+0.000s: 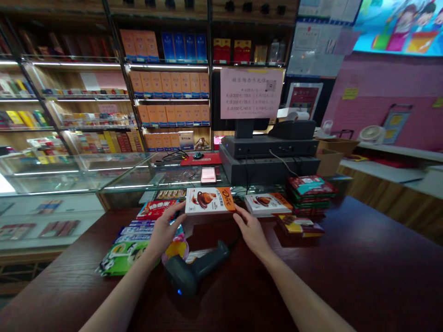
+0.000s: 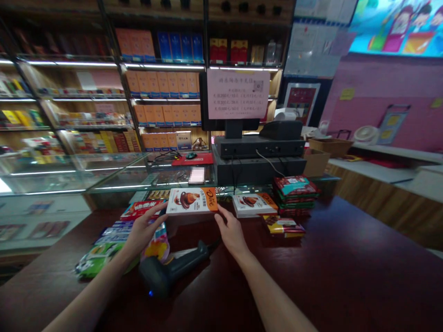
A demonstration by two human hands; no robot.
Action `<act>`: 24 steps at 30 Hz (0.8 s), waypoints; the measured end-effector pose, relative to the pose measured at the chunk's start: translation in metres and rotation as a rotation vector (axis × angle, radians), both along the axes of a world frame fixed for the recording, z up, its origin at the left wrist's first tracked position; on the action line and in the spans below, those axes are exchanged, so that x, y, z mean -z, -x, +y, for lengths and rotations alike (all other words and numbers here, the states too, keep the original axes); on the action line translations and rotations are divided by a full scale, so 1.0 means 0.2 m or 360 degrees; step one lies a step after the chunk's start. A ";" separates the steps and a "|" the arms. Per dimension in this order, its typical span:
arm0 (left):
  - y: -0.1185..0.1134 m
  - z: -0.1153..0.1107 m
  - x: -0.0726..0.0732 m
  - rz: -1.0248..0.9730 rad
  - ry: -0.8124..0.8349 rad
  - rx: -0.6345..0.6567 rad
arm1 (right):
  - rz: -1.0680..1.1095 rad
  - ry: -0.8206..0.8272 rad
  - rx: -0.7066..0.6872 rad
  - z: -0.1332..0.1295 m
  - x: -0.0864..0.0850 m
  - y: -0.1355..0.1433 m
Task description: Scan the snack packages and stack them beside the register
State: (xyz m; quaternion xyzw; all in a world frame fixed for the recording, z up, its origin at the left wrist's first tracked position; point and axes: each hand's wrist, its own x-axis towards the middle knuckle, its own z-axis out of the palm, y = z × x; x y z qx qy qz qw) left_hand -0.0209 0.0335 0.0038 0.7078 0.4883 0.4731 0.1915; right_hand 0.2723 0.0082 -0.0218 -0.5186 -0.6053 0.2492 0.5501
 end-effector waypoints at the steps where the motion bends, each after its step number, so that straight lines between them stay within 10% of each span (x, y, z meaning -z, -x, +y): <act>1: 0.00 -0.01 0.00 0.0002 -0.0027 -0.0013 | 0.0007 -0.0008 0.0003 0.00 0.00 0.00; 24: 0.03 -0.07 0.01 0.0549 -0.0643 0.0068 | 0.0331 0.0075 -0.0051 0.02 0.04 0.00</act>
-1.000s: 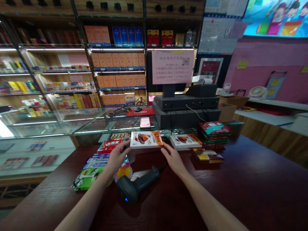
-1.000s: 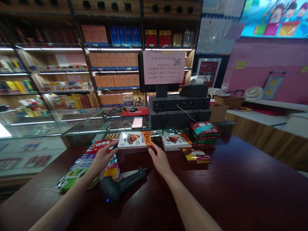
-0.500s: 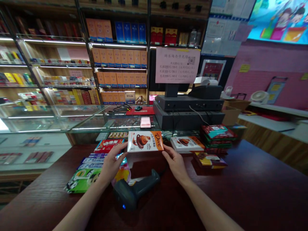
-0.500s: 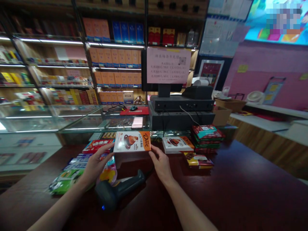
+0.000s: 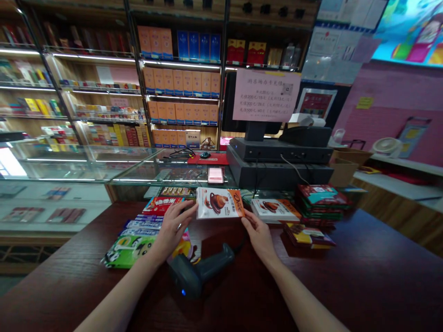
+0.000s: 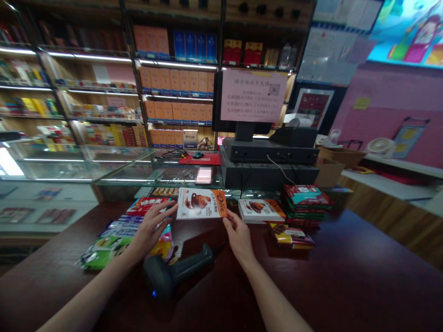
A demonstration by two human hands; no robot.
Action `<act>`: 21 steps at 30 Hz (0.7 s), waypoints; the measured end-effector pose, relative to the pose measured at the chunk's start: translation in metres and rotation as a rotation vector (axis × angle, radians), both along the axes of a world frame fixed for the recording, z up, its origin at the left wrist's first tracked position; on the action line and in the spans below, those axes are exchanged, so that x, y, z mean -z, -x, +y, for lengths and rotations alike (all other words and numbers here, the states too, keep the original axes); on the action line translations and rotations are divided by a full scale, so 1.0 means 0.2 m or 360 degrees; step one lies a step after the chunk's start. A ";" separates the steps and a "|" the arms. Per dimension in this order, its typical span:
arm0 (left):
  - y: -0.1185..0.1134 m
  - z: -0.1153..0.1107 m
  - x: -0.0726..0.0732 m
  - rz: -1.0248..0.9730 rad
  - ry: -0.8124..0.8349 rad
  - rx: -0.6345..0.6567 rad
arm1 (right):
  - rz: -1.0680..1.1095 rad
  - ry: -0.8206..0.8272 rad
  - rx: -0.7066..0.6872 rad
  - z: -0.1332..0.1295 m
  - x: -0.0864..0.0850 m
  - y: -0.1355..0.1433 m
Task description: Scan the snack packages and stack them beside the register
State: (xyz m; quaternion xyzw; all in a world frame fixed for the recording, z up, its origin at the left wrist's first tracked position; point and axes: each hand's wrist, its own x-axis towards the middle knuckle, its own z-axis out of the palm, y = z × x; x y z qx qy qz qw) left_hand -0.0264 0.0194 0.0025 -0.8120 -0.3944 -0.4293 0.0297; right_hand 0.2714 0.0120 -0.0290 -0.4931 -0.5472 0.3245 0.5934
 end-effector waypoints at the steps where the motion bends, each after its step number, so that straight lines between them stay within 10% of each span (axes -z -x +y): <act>1: 0.00 -0.01 0.00 0.0007 -0.0007 -0.0005 | 0.0006 0.0008 -0.0002 0.00 0.00 0.00; 21: 0.00 -0.03 0.00 -0.0113 -0.0147 0.0147 | -0.0184 0.0028 -0.0088 -0.02 0.01 0.04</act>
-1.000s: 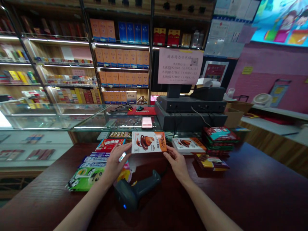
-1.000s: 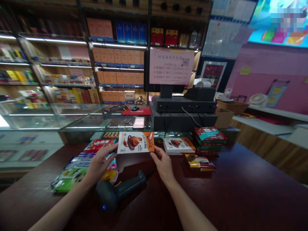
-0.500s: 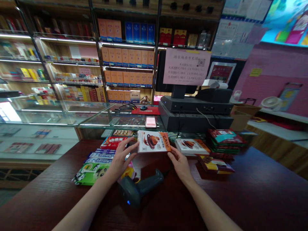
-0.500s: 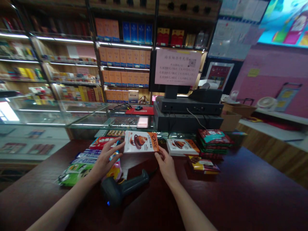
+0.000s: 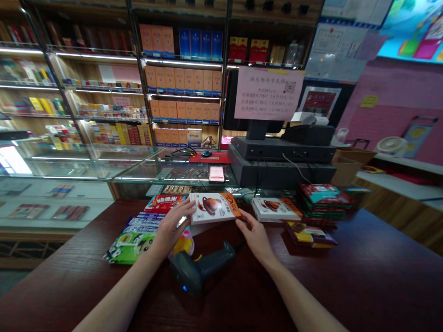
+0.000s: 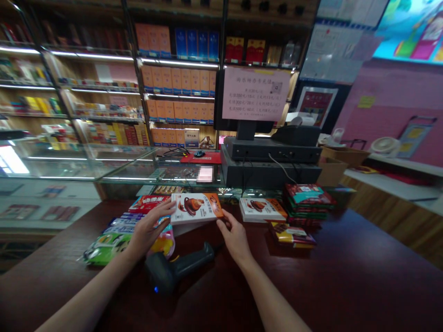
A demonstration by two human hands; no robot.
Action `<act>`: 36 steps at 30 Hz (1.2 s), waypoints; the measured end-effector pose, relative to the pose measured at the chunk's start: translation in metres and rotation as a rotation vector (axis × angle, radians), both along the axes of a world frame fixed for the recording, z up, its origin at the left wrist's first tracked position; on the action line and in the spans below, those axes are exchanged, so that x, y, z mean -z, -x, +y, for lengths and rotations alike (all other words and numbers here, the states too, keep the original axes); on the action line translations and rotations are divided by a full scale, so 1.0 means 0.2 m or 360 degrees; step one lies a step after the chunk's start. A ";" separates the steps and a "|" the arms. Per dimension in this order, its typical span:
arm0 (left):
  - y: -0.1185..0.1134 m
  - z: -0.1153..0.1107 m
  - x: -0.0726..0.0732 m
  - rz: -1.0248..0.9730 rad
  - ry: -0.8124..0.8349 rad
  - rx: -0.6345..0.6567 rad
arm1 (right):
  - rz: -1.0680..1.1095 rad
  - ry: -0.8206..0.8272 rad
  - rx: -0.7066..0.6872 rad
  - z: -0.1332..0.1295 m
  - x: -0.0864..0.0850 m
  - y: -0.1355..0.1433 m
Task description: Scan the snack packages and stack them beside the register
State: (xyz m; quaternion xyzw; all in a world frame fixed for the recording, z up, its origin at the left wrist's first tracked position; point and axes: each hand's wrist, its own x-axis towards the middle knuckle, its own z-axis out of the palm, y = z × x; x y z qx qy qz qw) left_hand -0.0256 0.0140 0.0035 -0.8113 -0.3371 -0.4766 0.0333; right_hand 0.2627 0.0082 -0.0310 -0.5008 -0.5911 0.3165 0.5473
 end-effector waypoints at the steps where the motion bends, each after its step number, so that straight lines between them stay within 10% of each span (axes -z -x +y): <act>1: 0.00 0.00 -0.01 0.0025 -0.0032 -0.0034 | -0.0006 0.0002 0.0002 0.00 0.00 0.00; 10: 0.00 -0.04 -0.06 0.0320 -0.0235 -0.0428 | -0.0246 -0.0052 0.0073 -0.02 -0.01 0.01; 36: -0.10 0.02 -0.05 0.0337 -0.0270 -0.0163 | -0.1489 -0.1097 -0.0356 -0.15 -0.21 0.15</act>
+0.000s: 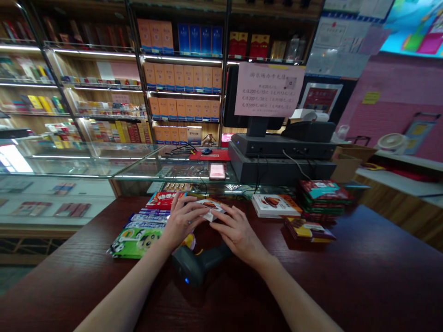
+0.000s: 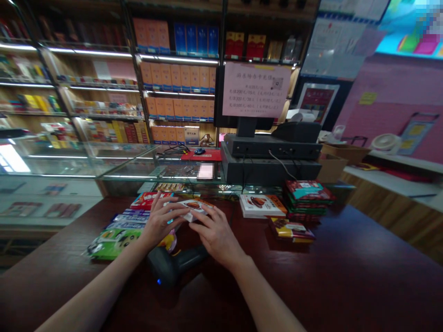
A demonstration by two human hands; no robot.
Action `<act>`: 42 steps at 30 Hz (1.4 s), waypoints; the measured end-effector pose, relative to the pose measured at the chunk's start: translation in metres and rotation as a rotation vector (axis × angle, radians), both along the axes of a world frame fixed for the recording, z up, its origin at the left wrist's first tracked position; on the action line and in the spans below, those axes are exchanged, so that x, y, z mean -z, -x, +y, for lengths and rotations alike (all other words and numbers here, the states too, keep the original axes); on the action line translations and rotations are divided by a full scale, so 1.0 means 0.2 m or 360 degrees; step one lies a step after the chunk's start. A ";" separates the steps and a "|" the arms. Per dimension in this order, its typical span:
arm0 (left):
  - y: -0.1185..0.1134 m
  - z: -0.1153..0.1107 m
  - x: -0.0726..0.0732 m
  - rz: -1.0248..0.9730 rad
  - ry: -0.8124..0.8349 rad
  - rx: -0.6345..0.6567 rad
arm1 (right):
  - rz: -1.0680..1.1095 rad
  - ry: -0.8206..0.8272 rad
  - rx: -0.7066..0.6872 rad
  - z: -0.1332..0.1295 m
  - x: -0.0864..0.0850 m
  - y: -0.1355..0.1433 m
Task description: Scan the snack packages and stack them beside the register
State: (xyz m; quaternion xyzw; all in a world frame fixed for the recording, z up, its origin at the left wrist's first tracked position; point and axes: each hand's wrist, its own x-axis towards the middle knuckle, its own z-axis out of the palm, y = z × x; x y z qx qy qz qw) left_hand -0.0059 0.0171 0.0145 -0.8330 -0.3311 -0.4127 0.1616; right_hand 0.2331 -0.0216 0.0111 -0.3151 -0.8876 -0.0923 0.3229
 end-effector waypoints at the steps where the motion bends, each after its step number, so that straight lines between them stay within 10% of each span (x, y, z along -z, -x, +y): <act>1: 0.00 0.00 0.00 -0.0004 0.0006 -0.0006 | -0.0030 -0.0006 0.0018 0.00 0.00 0.00; 42: 0.09 0.05 0.02 0.0052 0.0141 -0.0169 | -0.0057 0.0081 0.0120 0.04 0.06 -0.14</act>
